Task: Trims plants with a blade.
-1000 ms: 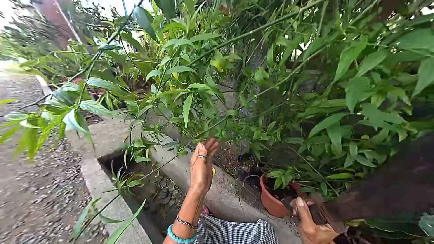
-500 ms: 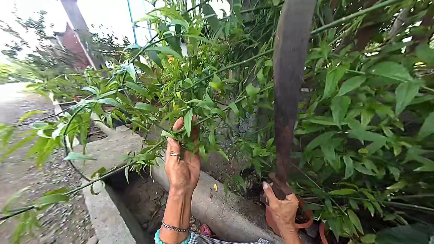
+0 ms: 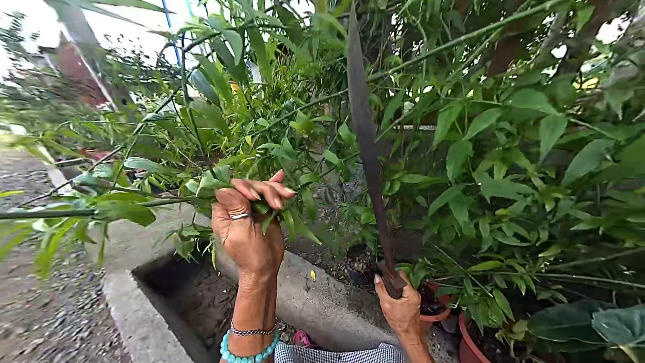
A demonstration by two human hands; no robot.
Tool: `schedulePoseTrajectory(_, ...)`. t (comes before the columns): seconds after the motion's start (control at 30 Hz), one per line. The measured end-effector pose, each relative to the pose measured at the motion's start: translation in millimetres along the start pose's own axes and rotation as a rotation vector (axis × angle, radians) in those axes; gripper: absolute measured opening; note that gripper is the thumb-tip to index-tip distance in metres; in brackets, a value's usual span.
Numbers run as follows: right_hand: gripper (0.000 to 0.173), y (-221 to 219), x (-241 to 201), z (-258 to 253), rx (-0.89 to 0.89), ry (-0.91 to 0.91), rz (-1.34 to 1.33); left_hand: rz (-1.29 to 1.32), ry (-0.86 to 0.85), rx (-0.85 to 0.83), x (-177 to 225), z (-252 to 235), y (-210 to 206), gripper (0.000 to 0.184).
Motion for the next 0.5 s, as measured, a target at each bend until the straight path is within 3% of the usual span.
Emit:
schedulePoseTrajectory(0.23,0.028,-9,-3,-13,-0.067,-0.061,0.038,-0.072,0.125,-0.008,-8,-3,-32,0.041)
schedulePoseTrajectory(0.5,0.026,-63,-45,-60,-0.105,-0.059,-0.052,-0.190,0.133,-0.009,-2,-9,-62,0.037)
Point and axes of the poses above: each hand's wrist, its own z-axis away from the middle knuckle, its own y-axis out of the back of the hand, x = y × z, the point moved 9 cm from there along -z, towards the middle knuckle, and after that the axes turned 11 degrees about z, right-handed, at the moved point
